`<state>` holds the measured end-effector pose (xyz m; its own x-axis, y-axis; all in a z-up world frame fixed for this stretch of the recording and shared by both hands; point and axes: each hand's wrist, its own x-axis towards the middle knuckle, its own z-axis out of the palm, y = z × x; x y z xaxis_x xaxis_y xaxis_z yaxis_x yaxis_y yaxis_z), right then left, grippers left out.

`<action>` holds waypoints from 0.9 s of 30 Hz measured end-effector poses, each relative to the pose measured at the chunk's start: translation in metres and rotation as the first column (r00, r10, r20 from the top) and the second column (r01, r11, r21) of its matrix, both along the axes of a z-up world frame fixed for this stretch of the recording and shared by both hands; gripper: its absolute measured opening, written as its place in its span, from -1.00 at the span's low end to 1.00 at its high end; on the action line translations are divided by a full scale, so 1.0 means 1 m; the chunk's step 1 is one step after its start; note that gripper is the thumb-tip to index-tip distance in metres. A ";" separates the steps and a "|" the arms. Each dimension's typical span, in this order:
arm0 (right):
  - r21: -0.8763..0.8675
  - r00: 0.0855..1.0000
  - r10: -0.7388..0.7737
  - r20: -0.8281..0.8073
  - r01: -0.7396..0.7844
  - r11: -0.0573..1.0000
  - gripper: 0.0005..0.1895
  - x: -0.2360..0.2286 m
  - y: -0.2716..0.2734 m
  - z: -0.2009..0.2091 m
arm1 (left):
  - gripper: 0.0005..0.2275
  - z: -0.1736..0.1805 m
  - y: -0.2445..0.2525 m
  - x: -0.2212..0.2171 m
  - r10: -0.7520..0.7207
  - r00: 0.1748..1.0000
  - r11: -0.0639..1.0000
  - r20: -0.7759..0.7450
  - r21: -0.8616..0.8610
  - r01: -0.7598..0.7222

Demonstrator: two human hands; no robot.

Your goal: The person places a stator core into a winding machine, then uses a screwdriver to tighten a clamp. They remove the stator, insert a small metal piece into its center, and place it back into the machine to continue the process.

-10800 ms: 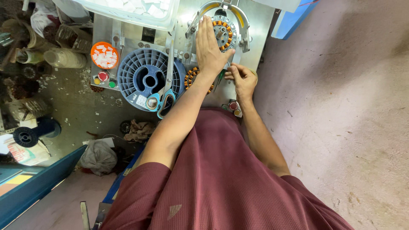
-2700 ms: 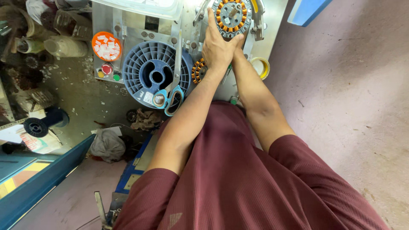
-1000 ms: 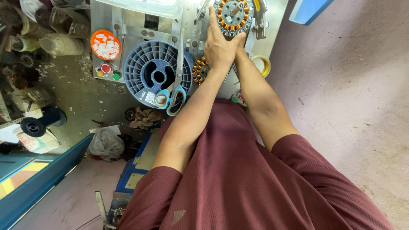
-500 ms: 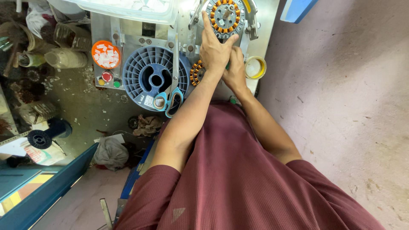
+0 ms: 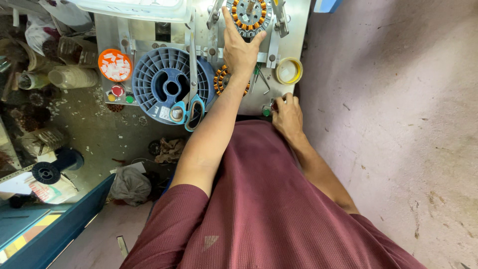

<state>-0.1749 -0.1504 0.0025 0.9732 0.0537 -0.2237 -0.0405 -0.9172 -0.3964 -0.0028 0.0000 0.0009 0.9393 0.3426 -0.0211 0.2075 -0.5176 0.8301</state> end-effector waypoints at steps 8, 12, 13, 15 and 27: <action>0.135 0.990 -0.103 0.101 0.089 0.987 -0.69 -0.008 0.013 -0.001 | 0.09 -0.008 0.002 0.000 -0.010 0.999 0.999 0.039 0.041 0.008; 0.078 0.997 -0.070 0.029 0.067 0.995 -0.68 0.000 0.015 -0.003 | 0.09 -0.012 0.002 -0.001 0.002 1.000 0.999 0.008 0.045 -0.002; 0.059 0.998 -0.056 0.011 0.056 0.997 -0.68 0.001 0.015 -0.004 | 0.09 -0.013 0.002 -0.002 0.002 1.000 0.999 0.004 0.043 -0.002; 0.024 0.999 -0.025 -0.020 0.026 0.999 -0.68 0.005 0.014 -0.006 | 0.09 -0.012 0.002 0.000 0.003 1.000 0.999 0.017 0.046 -0.004; 0.183 0.979 -0.006 0.203 -0.032 0.983 -0.68 0.052 0.025 -0.019 | 0.10 -0.004 0.002 0.004 0.016 1.000 0.999 -0.013 0.049 -0.015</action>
